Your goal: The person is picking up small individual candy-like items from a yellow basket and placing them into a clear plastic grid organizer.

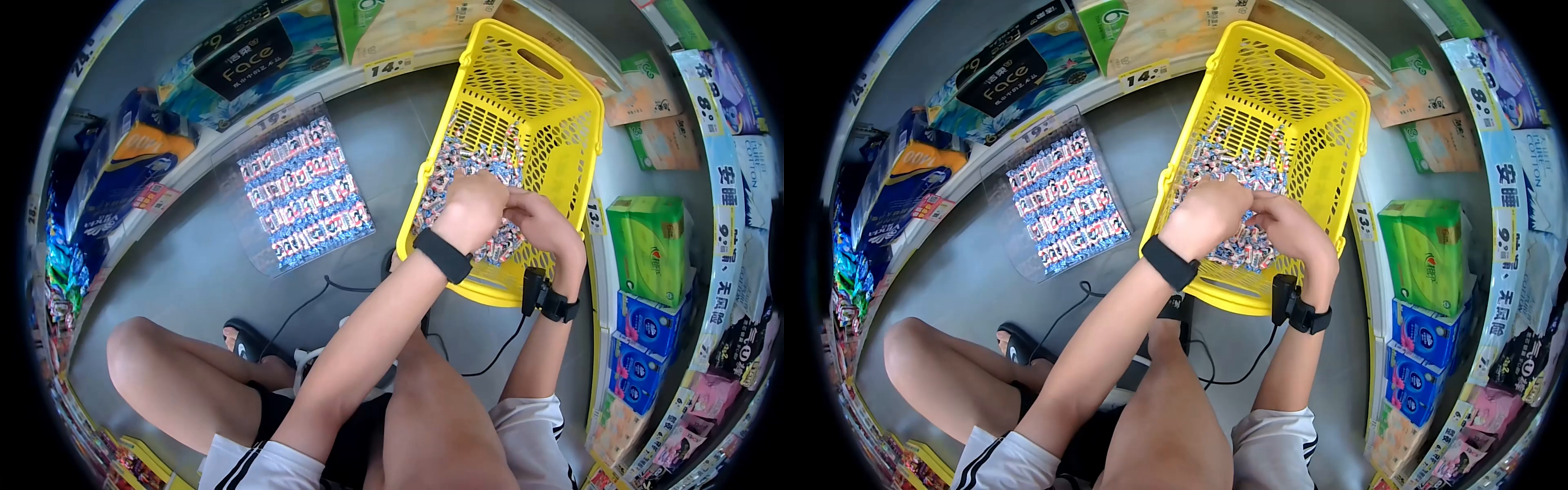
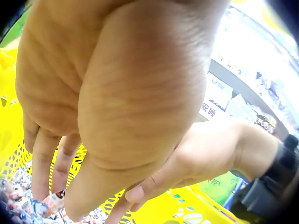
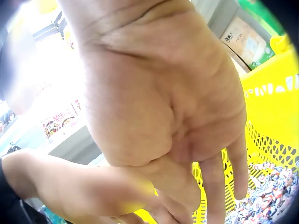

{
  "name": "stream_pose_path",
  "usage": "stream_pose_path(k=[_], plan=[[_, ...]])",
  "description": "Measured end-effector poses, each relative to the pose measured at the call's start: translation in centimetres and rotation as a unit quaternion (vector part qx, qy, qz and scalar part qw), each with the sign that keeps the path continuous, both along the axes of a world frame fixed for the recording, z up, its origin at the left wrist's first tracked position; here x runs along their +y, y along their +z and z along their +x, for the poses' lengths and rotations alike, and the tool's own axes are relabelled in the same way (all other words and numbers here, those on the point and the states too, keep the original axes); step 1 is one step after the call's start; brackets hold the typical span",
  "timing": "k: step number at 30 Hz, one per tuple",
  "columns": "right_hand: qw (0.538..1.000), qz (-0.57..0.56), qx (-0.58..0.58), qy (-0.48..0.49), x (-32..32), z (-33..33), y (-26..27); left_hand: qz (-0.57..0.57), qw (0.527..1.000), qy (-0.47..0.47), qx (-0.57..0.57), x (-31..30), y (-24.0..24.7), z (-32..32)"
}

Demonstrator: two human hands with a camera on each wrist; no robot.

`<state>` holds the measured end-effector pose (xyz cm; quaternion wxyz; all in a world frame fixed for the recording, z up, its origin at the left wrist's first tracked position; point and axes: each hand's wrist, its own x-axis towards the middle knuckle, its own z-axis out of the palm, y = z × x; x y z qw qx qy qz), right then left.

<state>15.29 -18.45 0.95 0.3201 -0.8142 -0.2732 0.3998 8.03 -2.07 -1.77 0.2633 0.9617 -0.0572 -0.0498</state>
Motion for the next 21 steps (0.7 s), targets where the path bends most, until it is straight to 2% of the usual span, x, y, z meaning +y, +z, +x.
stream_pose_path(k=[1, 5, 9, 11, 15, 16, 21], plan=[[0.999, 0.034, -0.002, 0.0, 0.1, -0.1, -0.1, -0.011, 1.0, 0.006, -0.017, 0.4, 0.3, -0.5], [0.998, 0.05, -0.032, -0.008, 1.8, -0.9, 1.6, 0.025, 0.998, 0.015, -0.048, 2.0, 2.5, -2.2], [0.994, 0.05, -0.091, -0.037, 3.0, -1.5, 1.6, -0.082, 0.992, 0.062, -0.076, 3.4, 3.2, -3.6], [0.983, 0.064, -0.157, -0.074, 3.8, -1.9, 2.1, -0.093, 0.989, 0.066, -0.098, 3.8, 3.5, -3.9], [0.965, 0.136, -0.21, -0.083, 5.4, -2.3, 2.8, -0.171, 0.973, 0.113, -0.107, 5.1, 5.6, -5.6], [0.967, 0.16, -0.157, -0.12, 6.0, -2.5, 2.8, -0.184, 0.966, 0.135, -0.122, 5.3, 5.5, -6.0], [0.971, 0.183, -0.079, -0.13, 8.5, -3.9, 3.1, -0.241, 0.93, 0.217, -0.172, 7.0, 5.5, -8.0]])
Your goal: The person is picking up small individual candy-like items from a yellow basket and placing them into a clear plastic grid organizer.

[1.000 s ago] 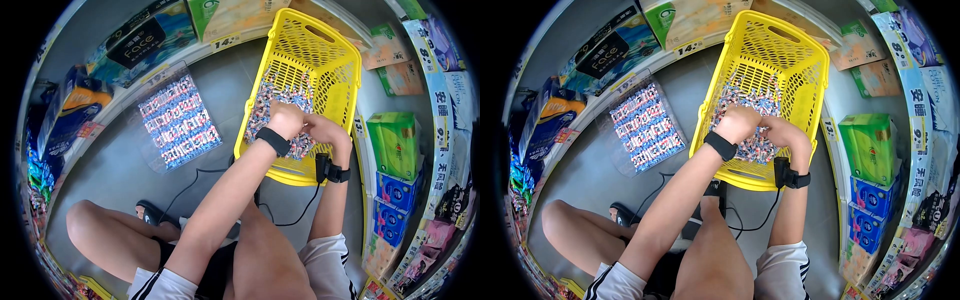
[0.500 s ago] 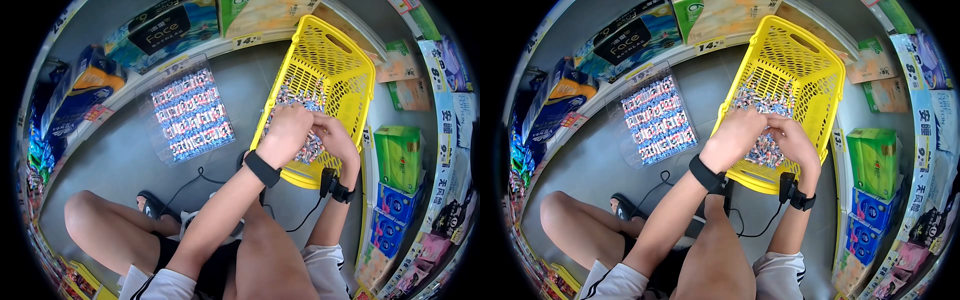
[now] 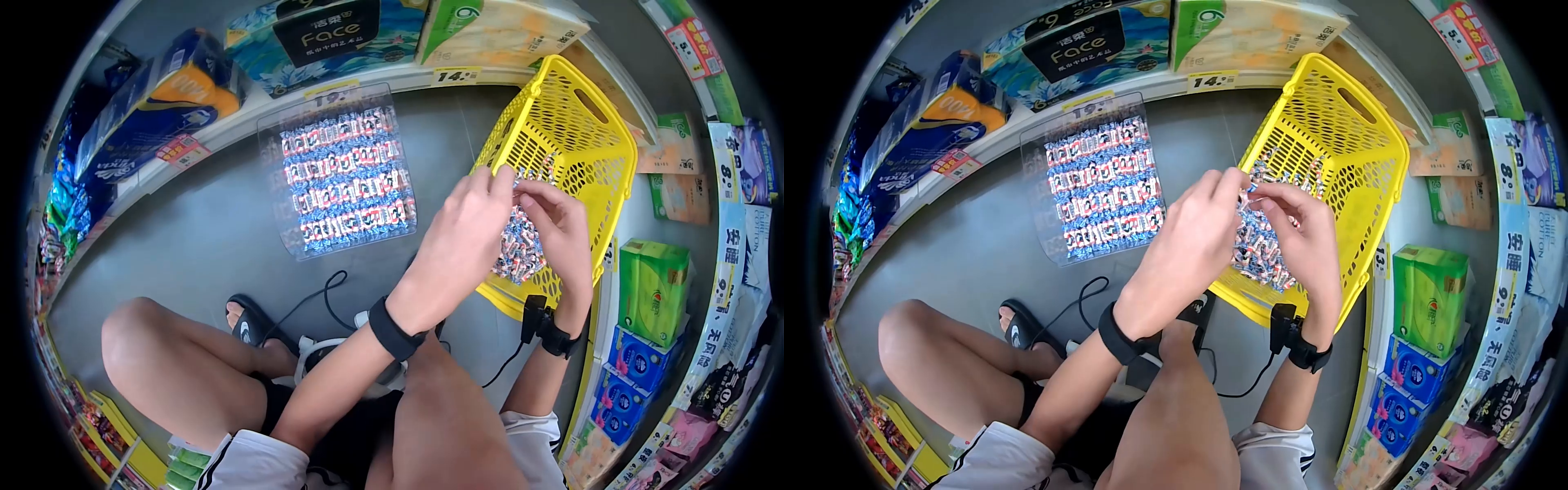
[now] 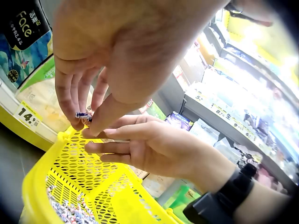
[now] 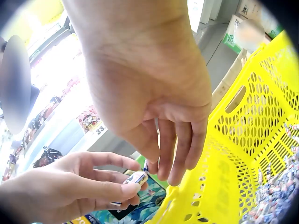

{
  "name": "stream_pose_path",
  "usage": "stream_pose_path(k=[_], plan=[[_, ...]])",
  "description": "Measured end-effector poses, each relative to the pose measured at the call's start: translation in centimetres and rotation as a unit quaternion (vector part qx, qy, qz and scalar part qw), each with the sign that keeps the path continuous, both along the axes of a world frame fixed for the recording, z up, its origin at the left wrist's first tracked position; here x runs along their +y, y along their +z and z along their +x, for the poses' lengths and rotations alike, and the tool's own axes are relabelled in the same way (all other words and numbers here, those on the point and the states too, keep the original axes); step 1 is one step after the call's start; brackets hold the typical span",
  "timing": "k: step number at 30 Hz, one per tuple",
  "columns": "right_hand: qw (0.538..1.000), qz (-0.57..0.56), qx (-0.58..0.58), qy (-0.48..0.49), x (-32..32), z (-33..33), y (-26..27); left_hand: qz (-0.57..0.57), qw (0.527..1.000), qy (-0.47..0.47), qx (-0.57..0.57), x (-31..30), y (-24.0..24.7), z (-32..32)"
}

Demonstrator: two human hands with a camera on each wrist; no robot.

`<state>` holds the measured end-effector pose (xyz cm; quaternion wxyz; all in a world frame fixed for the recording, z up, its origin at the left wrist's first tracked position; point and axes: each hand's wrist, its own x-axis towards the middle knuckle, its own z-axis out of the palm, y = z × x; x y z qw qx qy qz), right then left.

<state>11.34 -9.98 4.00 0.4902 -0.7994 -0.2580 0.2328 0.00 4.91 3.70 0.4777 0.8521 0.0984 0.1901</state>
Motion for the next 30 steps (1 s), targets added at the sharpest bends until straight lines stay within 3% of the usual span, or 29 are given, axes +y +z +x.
stream_pose_path(k=[2, 8, 10, 19, 30], plan=[[0.998, 0.025, 0.049, 0.014, 1.7, -0.9, 0.3, -0.015, 1.0, 0.02, 0.004, 1.1, -0.2, -0.9], [0.999, -0.01, 0.005, 0.038, 7.4, -3.3, -0.2, -0.044, 0.991, 0.121, -0.023, 3.8, -2.9, -2.7], [0.995, -0.026, -0.068, 0.061, 9.3, -4.2, -0.1, -0.061, 0.989, 0.131, -0.019, 4.6, -3.6, -3.4], [0.981, -0.098, -0.159, 0.053, 15.7, -6.9, -3.1, -0.092, 0.973, 0.213, -0.02, 8.6, -6.7, -5.3], [0.98, -0.13, -0.121, 0.085, 22.1, -8.8, -9.5, -0.116, 0.955, 0.273, 0.016, 13.0, -11.4, -7.8]])
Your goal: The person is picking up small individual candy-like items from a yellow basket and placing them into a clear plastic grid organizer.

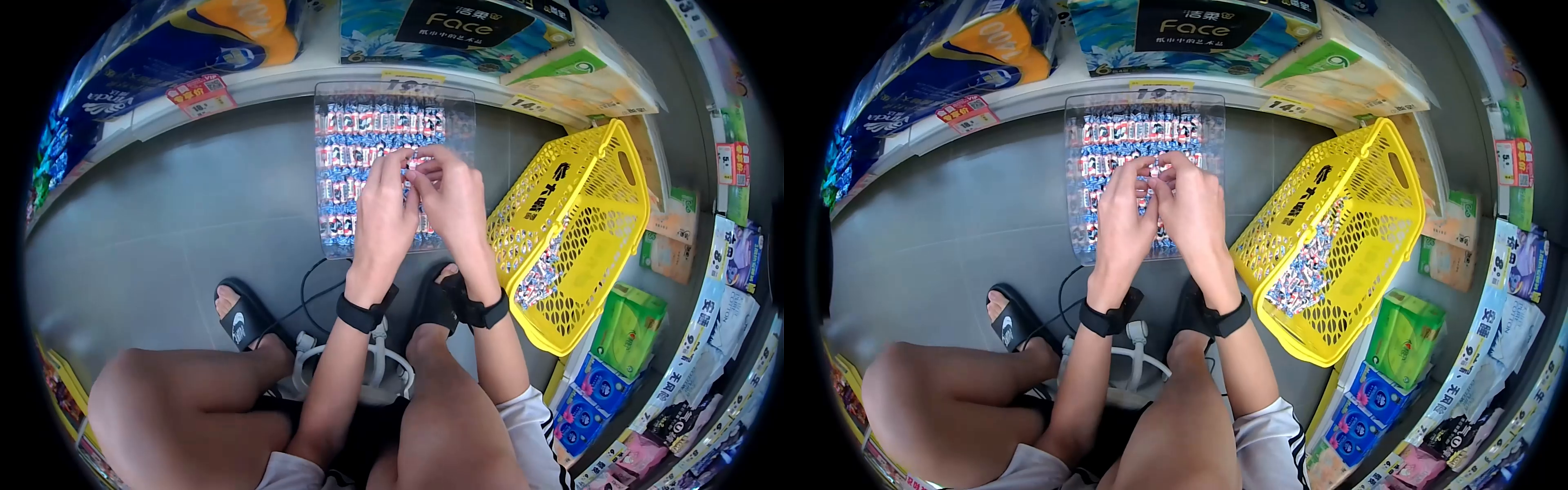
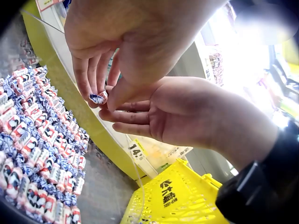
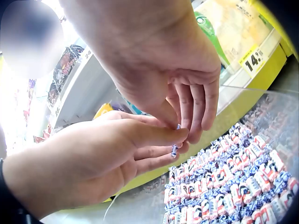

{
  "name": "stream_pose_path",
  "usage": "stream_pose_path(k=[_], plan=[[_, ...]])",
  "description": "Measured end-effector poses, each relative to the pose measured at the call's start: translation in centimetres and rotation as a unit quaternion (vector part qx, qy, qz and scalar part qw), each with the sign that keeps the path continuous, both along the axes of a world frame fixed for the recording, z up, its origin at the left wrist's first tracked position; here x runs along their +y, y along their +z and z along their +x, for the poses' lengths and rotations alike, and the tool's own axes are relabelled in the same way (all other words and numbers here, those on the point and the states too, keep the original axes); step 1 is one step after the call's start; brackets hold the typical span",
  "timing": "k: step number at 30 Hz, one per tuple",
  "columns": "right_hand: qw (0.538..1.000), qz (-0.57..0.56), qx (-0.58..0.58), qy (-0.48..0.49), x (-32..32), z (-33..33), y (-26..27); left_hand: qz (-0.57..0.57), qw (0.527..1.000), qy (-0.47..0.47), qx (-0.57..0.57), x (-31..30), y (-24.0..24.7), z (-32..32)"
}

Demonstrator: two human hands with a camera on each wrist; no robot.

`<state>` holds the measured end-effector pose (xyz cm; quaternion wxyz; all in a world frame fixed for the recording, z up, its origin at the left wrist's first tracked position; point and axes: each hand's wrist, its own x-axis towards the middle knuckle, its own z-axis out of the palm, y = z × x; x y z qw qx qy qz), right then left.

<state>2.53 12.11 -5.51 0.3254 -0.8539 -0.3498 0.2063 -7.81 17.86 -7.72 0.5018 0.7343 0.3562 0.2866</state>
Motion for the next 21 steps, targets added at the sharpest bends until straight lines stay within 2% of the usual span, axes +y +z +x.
stream_pose_path(k=[4, 13, 17, 21], plan=[[0.999, -0.01, 0.038, 0.008, 2.1, -0.6, -2.0, -0.019, 0.999, 0.006, 0.033, 1.2, -2.1, -1.1], [0.998, -0.041, 0.05, 0.027, 5.6, -1.3, -7.3, 0.095, 0.975, -0.001, 0.203, 2.0, -4.2, -3.6], [0.999, -0.038, 0.01, 0.029, 6.6, -1.9, -9.2, 0.128, 0.973, -0.004, 0.193, 2.4, -5.0, -3.7], [0.999, -0.014, 0.039, 0.024, 7.1, -1.9, -10.3, 0.152, 0.968, -0.018, 0.197, 2.4, -5.9, -3.6]])
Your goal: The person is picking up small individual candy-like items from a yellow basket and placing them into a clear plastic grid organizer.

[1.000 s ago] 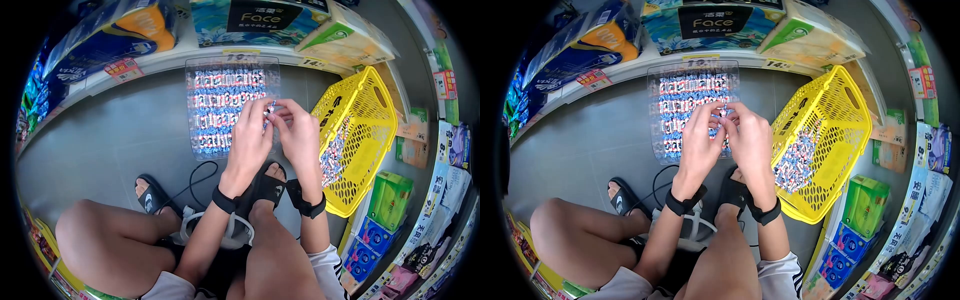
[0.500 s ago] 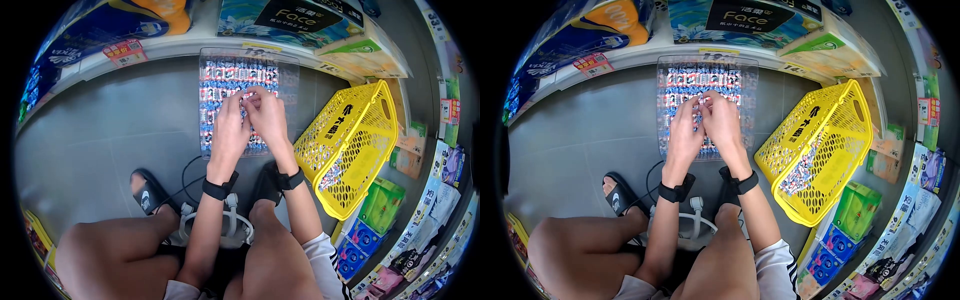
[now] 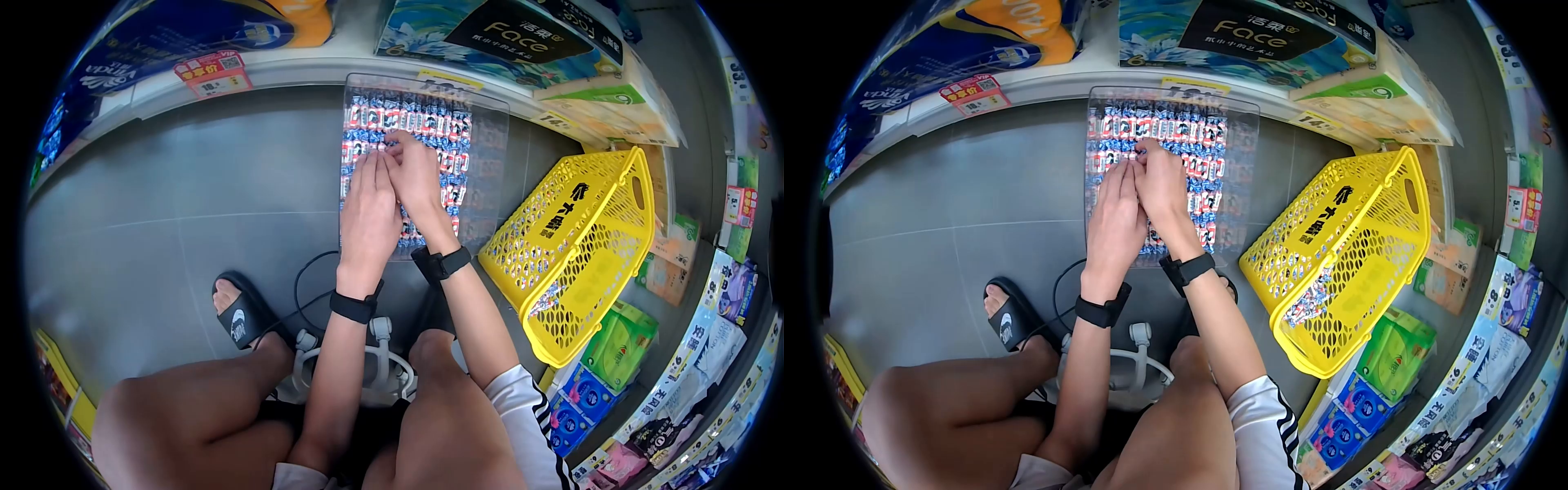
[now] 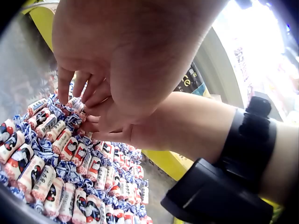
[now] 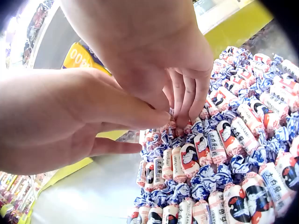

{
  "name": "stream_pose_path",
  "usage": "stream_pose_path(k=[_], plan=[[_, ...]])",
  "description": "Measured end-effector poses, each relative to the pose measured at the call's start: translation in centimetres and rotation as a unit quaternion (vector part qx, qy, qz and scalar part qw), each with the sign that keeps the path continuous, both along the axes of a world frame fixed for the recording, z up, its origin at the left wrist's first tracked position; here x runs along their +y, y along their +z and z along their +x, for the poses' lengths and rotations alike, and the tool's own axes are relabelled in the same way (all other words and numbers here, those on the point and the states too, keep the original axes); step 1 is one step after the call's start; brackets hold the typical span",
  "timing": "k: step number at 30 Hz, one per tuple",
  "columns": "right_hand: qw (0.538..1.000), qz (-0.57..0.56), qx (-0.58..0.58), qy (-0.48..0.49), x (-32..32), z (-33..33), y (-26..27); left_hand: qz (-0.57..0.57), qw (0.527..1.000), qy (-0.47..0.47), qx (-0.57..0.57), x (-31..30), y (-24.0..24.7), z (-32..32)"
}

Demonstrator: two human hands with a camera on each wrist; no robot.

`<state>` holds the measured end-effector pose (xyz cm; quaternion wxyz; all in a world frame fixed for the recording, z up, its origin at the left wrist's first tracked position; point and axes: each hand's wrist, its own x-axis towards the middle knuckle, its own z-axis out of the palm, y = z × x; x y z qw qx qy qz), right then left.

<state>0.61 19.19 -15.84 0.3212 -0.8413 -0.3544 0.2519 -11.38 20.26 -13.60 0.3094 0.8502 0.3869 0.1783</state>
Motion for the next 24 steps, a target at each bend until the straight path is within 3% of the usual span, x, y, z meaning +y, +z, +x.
stream_pose_path(k=[9, 24], plan=[[0.999, 0.035, -0.031, 0.001, -0.8, -0.4, -1.2, -0.001, 1.0, -0.006, 0.02, -0.5, -0.4, -0.2], [0.998, 0.036, 0.04, -0.032, -0.2, -0.3, -1.2, -0.031, 0.998, -0.006, 0.048, -0.4, -0.2, -0.4]])
